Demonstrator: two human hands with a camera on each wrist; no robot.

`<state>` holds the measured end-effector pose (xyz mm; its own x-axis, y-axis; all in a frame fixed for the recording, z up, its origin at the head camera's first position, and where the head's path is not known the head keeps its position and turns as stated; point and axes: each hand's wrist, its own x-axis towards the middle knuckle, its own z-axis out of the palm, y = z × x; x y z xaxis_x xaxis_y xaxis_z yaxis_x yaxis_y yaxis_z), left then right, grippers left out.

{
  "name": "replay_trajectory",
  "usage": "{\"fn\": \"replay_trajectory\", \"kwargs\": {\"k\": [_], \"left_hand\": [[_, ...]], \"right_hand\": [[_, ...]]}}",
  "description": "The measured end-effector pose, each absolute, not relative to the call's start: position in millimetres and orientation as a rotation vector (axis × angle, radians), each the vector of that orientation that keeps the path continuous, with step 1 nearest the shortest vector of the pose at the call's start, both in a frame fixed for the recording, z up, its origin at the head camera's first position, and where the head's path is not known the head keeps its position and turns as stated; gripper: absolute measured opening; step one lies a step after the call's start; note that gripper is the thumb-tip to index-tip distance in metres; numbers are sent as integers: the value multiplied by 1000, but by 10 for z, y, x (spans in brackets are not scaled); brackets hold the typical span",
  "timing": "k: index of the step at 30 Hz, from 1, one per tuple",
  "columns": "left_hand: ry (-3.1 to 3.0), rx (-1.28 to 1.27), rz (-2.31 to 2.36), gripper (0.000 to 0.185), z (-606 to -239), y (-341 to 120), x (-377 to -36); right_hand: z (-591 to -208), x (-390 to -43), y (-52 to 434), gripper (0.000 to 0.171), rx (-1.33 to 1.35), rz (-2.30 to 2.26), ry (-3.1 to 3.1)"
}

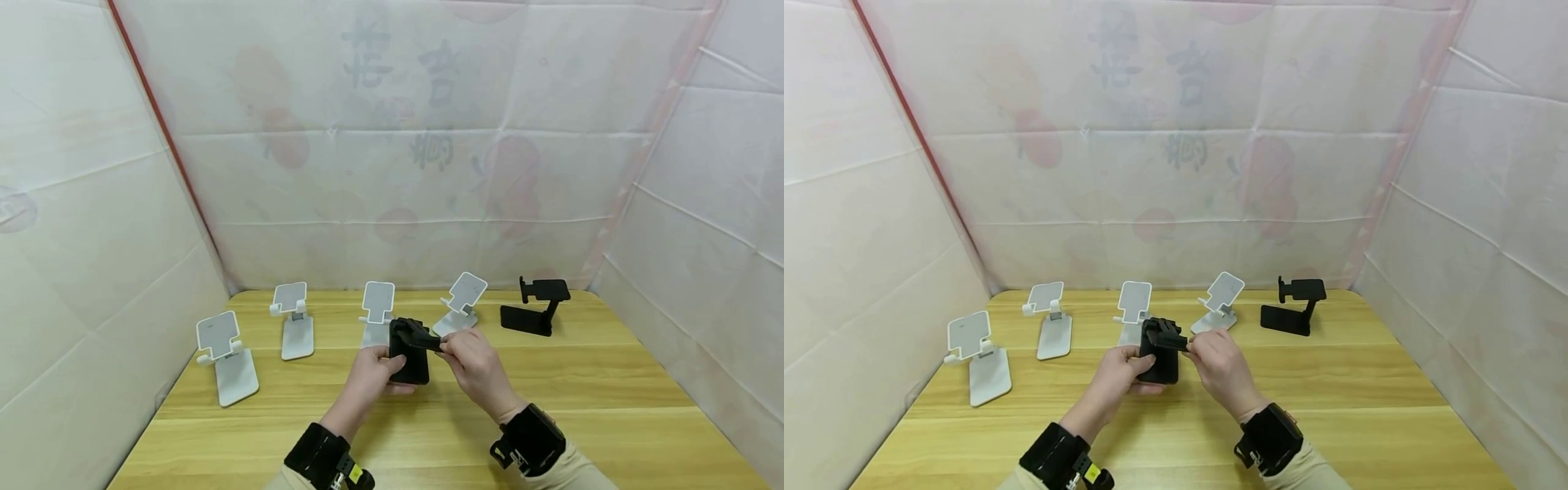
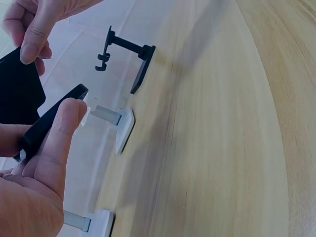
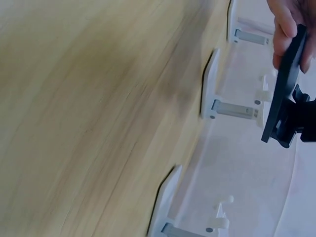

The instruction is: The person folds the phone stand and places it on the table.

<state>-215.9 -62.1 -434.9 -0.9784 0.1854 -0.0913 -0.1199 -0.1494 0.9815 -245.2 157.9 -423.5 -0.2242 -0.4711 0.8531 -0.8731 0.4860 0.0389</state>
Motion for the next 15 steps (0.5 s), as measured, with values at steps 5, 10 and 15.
{"fn": "replay_trajectory", "kwargs": {"k": [5, 10, 15], "left_hand": [[1879, 69, 2253, 38, -4330, -615, -2152], [1857, 60, 2263, 37, -4309, -612, -2147], [1831, 54, 2271, 36, -4301, -613, -2156]], "right_hand": [[-4237, -2444, 1565, 20, 1140, 566, -1837], [-4235, -2438, 1553, 20, 1153, 555, -1817], [-4232, -2425, 1549, 24, 1159, 537, -1821]]}}
